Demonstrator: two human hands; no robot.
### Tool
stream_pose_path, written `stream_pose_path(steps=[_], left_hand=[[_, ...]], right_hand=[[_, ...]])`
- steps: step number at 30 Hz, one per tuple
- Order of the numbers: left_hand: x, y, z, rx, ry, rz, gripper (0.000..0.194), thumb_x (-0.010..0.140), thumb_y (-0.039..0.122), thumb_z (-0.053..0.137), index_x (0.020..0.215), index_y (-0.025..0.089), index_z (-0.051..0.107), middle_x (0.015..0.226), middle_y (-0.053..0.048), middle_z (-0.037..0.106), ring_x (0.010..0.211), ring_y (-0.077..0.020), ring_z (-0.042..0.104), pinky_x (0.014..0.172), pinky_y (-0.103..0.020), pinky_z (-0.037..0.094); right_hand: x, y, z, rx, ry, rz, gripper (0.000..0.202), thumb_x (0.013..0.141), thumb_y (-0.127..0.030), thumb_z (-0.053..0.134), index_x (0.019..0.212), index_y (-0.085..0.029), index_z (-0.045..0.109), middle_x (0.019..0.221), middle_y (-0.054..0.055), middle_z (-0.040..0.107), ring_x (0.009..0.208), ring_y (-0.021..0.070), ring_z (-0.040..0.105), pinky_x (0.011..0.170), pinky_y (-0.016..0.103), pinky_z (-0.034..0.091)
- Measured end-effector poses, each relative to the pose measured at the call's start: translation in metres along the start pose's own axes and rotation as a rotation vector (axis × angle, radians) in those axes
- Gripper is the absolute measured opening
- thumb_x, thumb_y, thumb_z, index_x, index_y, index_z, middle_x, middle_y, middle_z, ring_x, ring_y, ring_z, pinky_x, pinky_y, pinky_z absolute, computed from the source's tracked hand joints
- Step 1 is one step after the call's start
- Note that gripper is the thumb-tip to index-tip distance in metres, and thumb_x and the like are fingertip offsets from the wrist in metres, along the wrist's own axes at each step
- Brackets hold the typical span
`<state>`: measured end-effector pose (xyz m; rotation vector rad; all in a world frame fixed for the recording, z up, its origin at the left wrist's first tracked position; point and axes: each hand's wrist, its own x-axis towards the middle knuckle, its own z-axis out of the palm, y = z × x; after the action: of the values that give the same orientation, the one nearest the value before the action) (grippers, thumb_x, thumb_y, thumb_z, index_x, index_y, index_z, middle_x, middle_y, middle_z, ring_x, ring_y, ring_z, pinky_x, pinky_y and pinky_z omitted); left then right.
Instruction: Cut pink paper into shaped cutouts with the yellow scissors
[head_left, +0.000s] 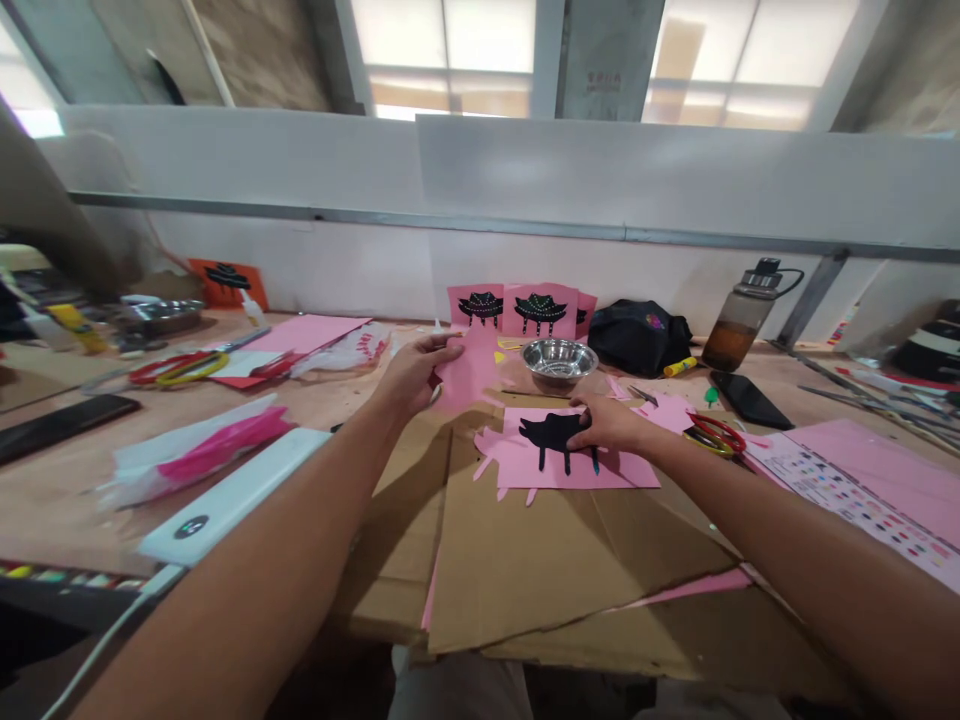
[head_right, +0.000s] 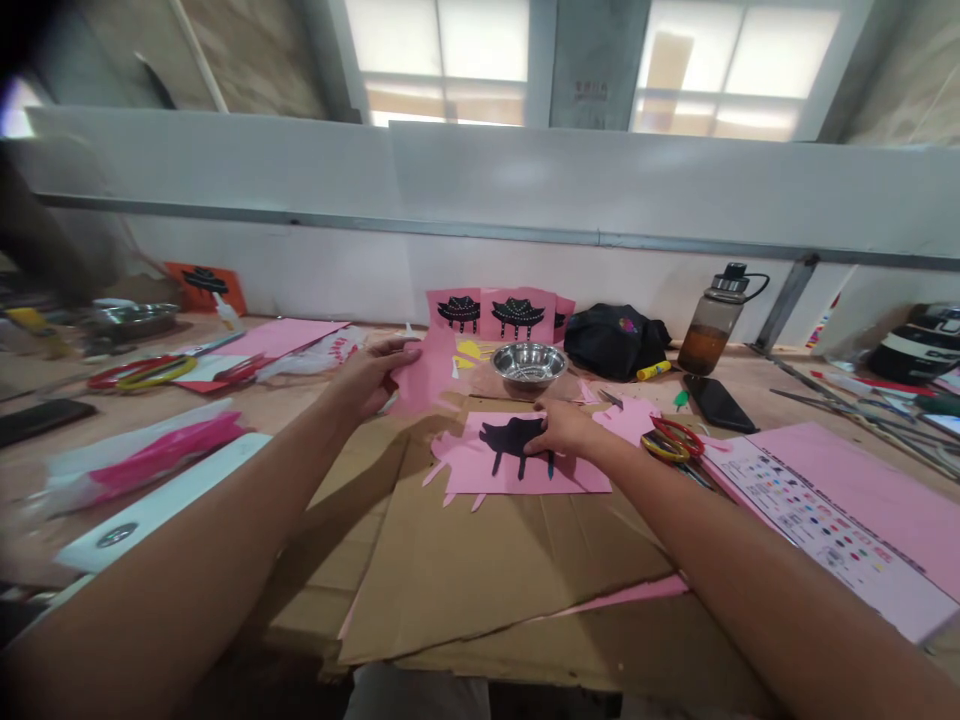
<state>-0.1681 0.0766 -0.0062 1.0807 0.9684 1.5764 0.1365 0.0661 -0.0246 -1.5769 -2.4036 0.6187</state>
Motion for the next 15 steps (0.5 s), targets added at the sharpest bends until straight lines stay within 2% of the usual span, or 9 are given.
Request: stream_pose_path(steps=[2,7,11,15], left_hand=[[-0.002,0.004,0.003,-0.08,-0.019,-0.032,0.03,0.051,0.011,0.085,0.078,0.015,0.073,0.072,0.0,0.068,0.058,-0.0066,0.058,0.05,-0.015,0.043],[-0.007,0.012,0.01,-0.184,-0.024,-0.06,0.022,0.062,0.004,0.077,0.081,0.015,0.072,0.076,-0.001,0.071,0.059,-0.0079,0.06,0.053,-0.017,0.049],[-0.006,0.014,0.01,-0.265,0.006,-0.06,0.015,0.069,0.003,0.072,0.078,0.015,0.069,0.071,0.001,0.069,0.054,-0.0065,0.058,0.053,-0.015,0.049],[-0.01,0.016,0.013,-0.315,-0.002,-0.081,0.014,0.071,0.002,0.071,0.078,0.014,0.069,0.071,0.001,0.07,0.055,-0.0062,0.061,0.053,-0.014,0.049]], right_hand=[[0.005,-0.002,-0.002,-0.045,-0.038,0.01,0.074,0.068,-0.032,0.083,0.134,-0.011,0.058,0.117,0.016,0.068,0.102,0.0274,0.066,0.083,0.036,0.052],[0.015,-0.009,-0.009,-0.236,-0.084,-0.123,0.052,0.066,-0.032,0.082,0.114,-0.017,0.069,0.118,0.012,0.068,0.105,0.028,0.063,0.083,0.035,0.051],[0.024,-0.017,-0.019,-0.333,-0.176,-0.14,0.047,0.066,-0.036,0.08,0.108,-0.018,0.07,0.105,0.009,0.07,0.088,0.0235,0.064,0.068,0.031,0.048],[0.034,-0.019,-0.025,-0.394,-0.258,-0.107,0.052,0.062,-0.045,0.08,0.106,-0.018,0.068,0.1,0.007,0.069,0.084,0.0215,0.063,0.063,0.028,0.043]])
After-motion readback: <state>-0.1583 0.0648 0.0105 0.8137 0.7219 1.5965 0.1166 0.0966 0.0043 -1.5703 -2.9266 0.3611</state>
